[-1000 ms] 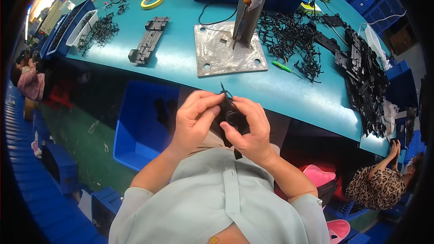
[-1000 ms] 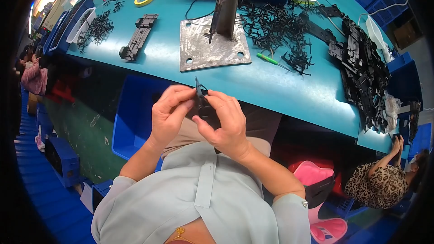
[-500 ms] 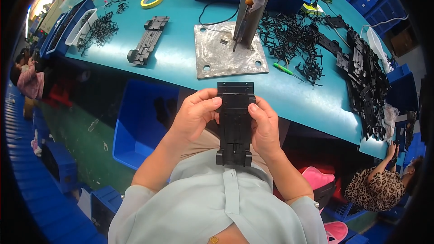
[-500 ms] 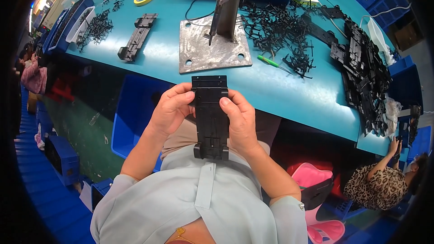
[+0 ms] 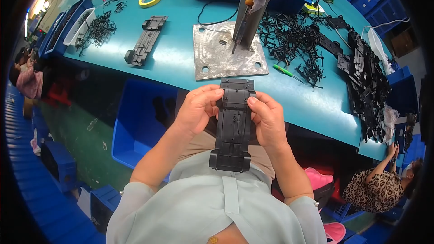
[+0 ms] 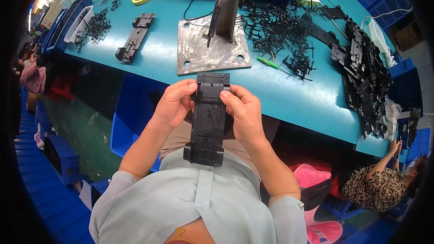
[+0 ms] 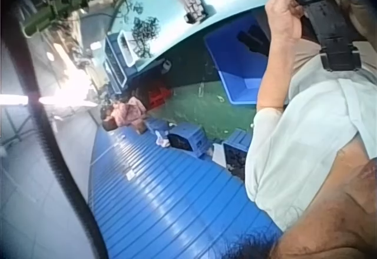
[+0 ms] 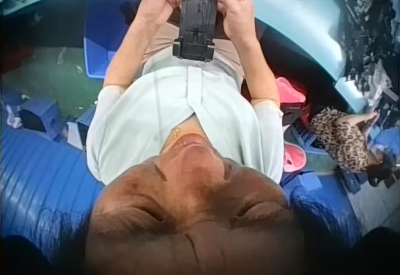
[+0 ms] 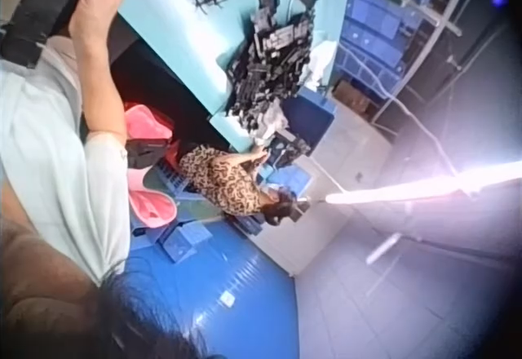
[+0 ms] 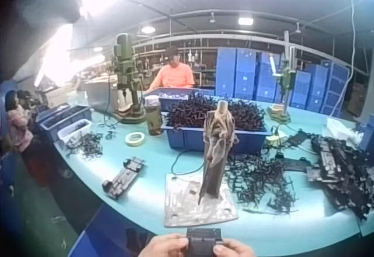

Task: Assembling plastic components onto a toy car chassis at a factory workbench.

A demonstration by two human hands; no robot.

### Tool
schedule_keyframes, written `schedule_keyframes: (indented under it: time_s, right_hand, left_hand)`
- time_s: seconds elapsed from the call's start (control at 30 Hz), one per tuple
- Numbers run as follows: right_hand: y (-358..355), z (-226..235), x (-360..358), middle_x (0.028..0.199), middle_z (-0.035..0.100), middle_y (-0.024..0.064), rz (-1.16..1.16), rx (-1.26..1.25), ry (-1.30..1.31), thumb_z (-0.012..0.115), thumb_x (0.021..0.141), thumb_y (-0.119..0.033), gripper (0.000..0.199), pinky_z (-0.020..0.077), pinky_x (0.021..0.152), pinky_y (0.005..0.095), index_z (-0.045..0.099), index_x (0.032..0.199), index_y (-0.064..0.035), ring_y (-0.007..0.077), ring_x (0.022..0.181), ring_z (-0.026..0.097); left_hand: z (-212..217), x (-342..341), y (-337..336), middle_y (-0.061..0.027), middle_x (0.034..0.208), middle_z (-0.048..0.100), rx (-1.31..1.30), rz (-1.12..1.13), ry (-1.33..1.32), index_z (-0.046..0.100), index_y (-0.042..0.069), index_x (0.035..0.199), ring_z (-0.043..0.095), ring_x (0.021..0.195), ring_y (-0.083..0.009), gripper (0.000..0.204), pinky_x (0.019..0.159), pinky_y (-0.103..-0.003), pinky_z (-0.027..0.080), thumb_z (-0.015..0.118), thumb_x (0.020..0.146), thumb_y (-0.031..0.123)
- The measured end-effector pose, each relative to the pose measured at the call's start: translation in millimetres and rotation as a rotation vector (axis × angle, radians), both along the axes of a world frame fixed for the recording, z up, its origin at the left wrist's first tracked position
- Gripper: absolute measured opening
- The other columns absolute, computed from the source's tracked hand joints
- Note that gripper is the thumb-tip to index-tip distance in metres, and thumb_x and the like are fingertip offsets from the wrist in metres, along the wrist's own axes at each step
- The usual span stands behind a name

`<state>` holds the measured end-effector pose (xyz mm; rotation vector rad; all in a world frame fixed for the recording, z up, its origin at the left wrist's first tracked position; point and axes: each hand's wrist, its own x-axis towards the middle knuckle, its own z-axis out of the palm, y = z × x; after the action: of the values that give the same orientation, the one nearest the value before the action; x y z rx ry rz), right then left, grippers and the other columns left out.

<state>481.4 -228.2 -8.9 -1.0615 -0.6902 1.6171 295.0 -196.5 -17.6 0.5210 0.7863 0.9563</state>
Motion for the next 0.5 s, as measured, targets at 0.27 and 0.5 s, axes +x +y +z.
schedule_keyframes:
  time_s: [0.27, 0.5]
  right_hand:
    - [24, 9, -3, 0.091, 0.064, 0.0033, -0.029, 0.009, 0.062, 0.064, 0.087, -0.018, 0.026, 0.0476, 0.07, 0.024, 0.06, 0.104, 0.0005, 0.0097, 0.081, 0.06]
    - [41, 8, -5, 0.091, 0.062, 0.0025, -0.061, 0.044, 0.087, 0.063, 0.087, -0.02, 0.023, 0.0476, 0.07, 0.0242, 0.058, 0.1, -0.0016, 0.0091, 0.077, 0.058]
  left_hand:
    - [0, 3, 30, -0.001, 0.08, 0.065, 0.003, -0.007, -0.001, 0.062, 0.005, 0.092, 0.057, 0.062, -0.007, 0.014, 0.05, -0.022, 0.042, 0.061, 0.087, 0.019]
    - [8, 11, 51, -0.0028, 0.082, 0.065, 0.025, 0.057, -0.016, 0.061, 0.004, 0.09, 0.06, 0.064, -0.0069, 0.015, 0.053, -0.021, 0.046, 0.059, 0.09, 0.019]
